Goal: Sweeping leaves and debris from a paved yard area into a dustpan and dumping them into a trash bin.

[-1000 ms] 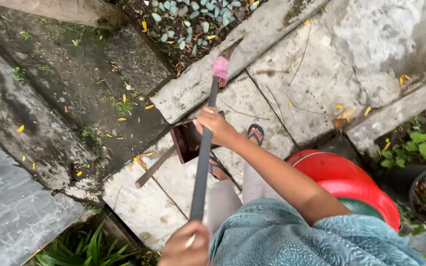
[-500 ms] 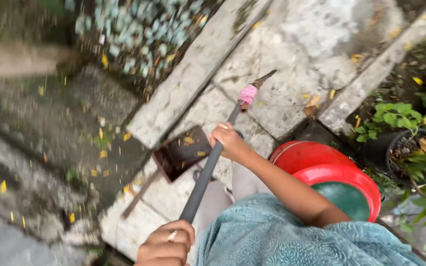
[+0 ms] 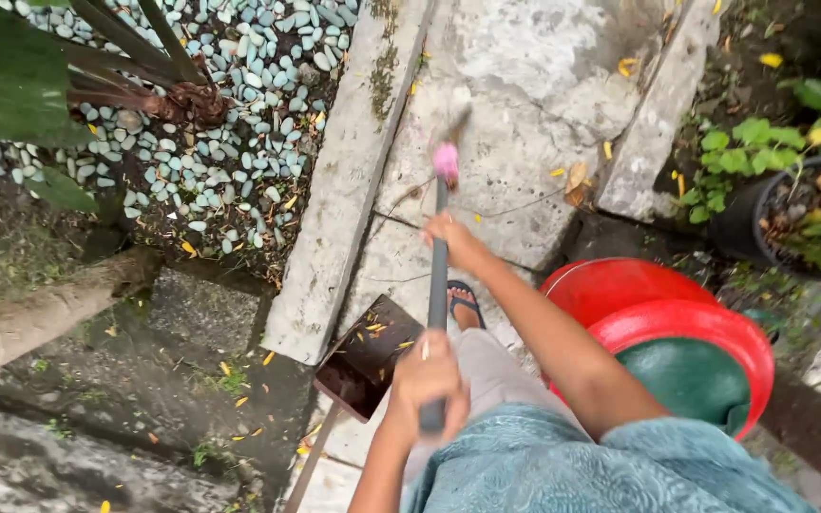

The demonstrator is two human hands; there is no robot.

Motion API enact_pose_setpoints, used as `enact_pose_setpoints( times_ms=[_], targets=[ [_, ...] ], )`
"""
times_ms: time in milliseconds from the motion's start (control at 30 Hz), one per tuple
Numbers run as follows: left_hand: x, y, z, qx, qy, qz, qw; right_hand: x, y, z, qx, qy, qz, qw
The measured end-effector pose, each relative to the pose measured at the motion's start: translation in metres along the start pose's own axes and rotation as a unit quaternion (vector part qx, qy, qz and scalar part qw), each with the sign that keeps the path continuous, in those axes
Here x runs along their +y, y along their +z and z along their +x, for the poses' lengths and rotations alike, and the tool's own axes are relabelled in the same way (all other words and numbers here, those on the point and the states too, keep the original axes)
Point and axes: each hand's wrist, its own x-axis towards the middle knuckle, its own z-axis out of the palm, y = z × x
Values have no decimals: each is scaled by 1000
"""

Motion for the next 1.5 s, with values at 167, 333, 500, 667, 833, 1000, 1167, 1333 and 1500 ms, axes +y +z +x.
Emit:
enact_pose_setpoints(
  times_ms=[167, 333, 500, 667, 833, 1000, 1167, 1333, 1500],
  targets=[
    [100, -66, -38, 97, 328, -74, 937, -112, -42, 27, 77, 6, 36, 996],
    [105, -83, -18, 95, 371, -20, 924, -117, -50, 113, 35, -30, 57, 997],
    [104, -119, 48, 163, 349, -1, 923, -76, -47, 191, -6, -98, 75, 992],
    [137, -198, 101, 174, 364, -11, 915, -95, -96, 274, -55, -66, 64, 994],
    [198, -257, 177, 158, 385, 41, 908, -57, -137, 394, -38, 10, 203, 978],
    [220, -268, 285, 168, 427, 67, 886, -36, -223, 493, 104, -132, 31, 985],
    [230, -297, 388, 222, 386, 59, 893, 33, -260, 563, 6, -66, 21, 998],
    [235, -293, 513, 310, 329, 58, 890, 126, -302, 643, -91, -105, 13, 990],
    [262, -282, 628, 376, 269, 25, 886, 218, -349, 693, -174, -148, 27, 973]
  ],
)
